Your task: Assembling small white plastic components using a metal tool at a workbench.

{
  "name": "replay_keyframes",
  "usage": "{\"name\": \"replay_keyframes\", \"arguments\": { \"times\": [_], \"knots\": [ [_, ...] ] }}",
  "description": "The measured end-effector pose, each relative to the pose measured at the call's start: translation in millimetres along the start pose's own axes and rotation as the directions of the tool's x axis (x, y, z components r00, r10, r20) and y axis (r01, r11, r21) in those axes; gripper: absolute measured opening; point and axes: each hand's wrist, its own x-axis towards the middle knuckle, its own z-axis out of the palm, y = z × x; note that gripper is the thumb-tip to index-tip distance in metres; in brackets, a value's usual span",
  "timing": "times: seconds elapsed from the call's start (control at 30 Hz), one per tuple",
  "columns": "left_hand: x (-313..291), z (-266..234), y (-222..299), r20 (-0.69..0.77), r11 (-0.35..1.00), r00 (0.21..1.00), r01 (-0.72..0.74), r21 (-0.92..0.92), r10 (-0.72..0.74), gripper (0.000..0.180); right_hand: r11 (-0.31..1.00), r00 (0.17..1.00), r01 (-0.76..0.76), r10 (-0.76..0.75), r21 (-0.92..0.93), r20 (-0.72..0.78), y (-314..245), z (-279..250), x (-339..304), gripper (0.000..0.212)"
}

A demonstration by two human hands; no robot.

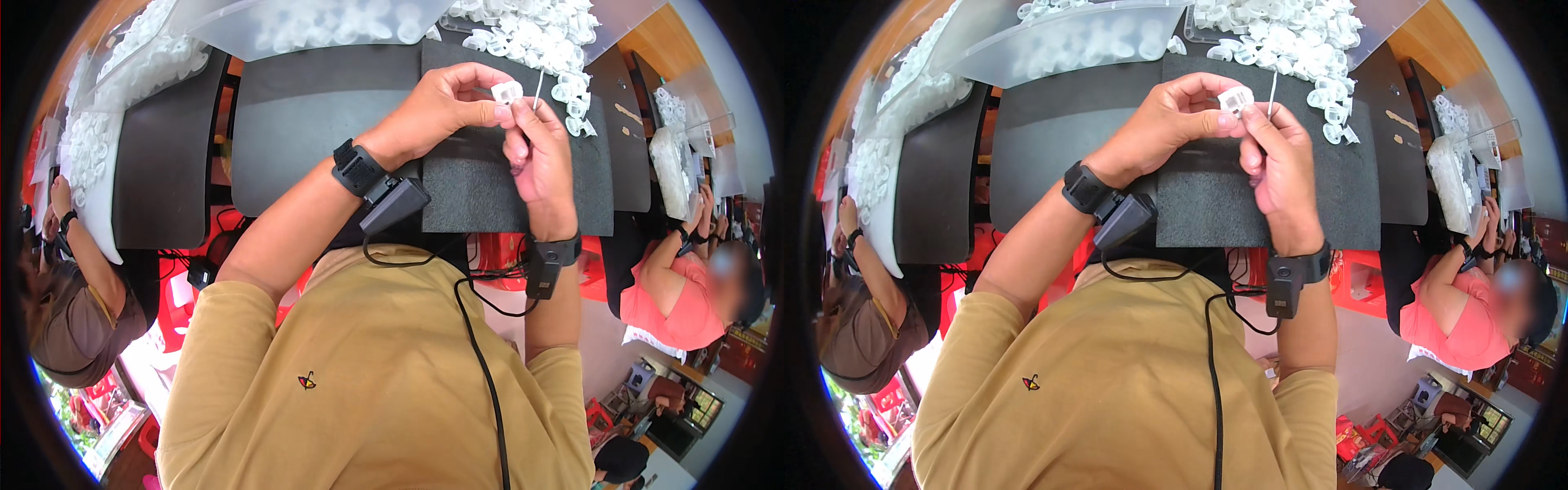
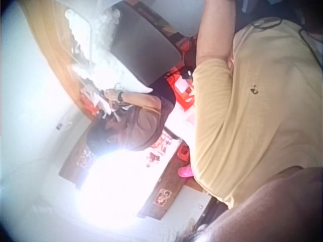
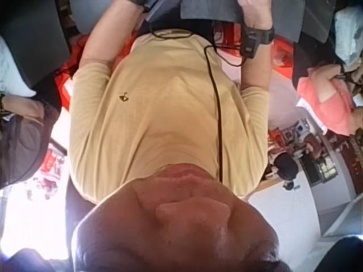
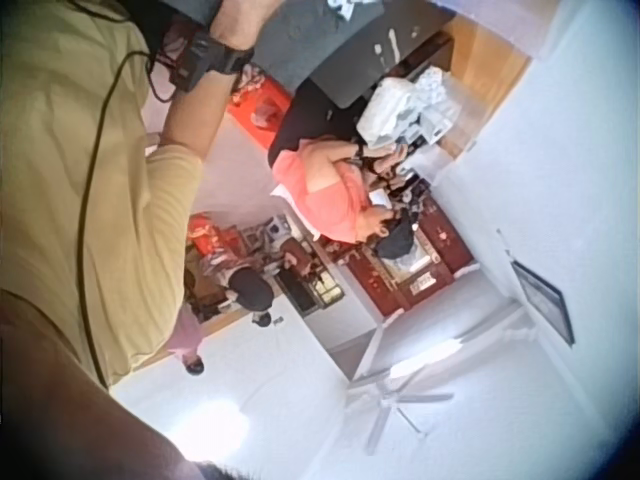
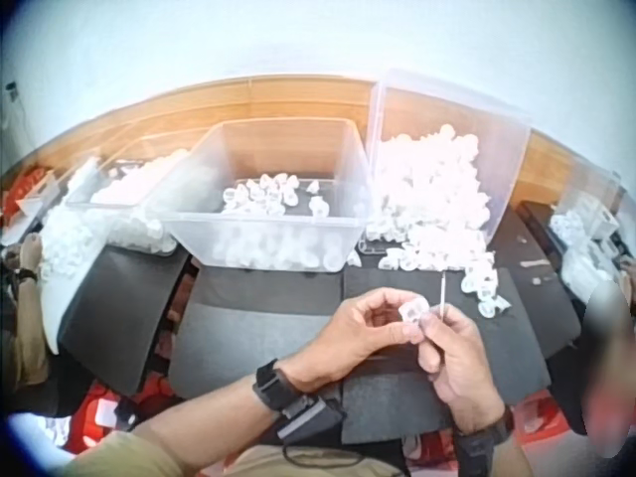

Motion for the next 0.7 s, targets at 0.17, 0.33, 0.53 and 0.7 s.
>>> {"name": "replay_keyframes", "arguments": {
  "times": [0.17, 0.33, 0.53, 0.7],
  "knots": [
    [3.1, -6.5, -8.9, -0.060, 0.997, 0.996, -0.073, -0.011, 0.072, 0.034, 0.940, 0.999, 0.036, -0.037, -0.340, 0.003, -6.0, 6.6, -2.5, 0.018],
    [2.9, -4.7, -3.9, -0.060, 0.999, 0.998, -0.030, -0.023, 0.029, 0.035, 0.609, 0.975, 0.178, -0.218, -0.773, 0.054, -26.4, 1.8, -27.5, 0.027],
    [3.0, -7.0, -6.1, -0.018, 1.000, 1.000, -0.004, 0.011, 0.004, 0.038, 0.364, 0.922, 0.302, -0.347, -0.881, 0.173, -31.4, 3.9, -44.0, 0.034],
    [3.5, -6.9, -7.5, -0.031, 0.999, 0.999, 0.021, 0.047, -0.020, 0.039, 0.191, 0.883, 0.354, -0.391, -0.916, 0.259, -26.3, 2.6, -42.3, 0.038]
  ]
}}
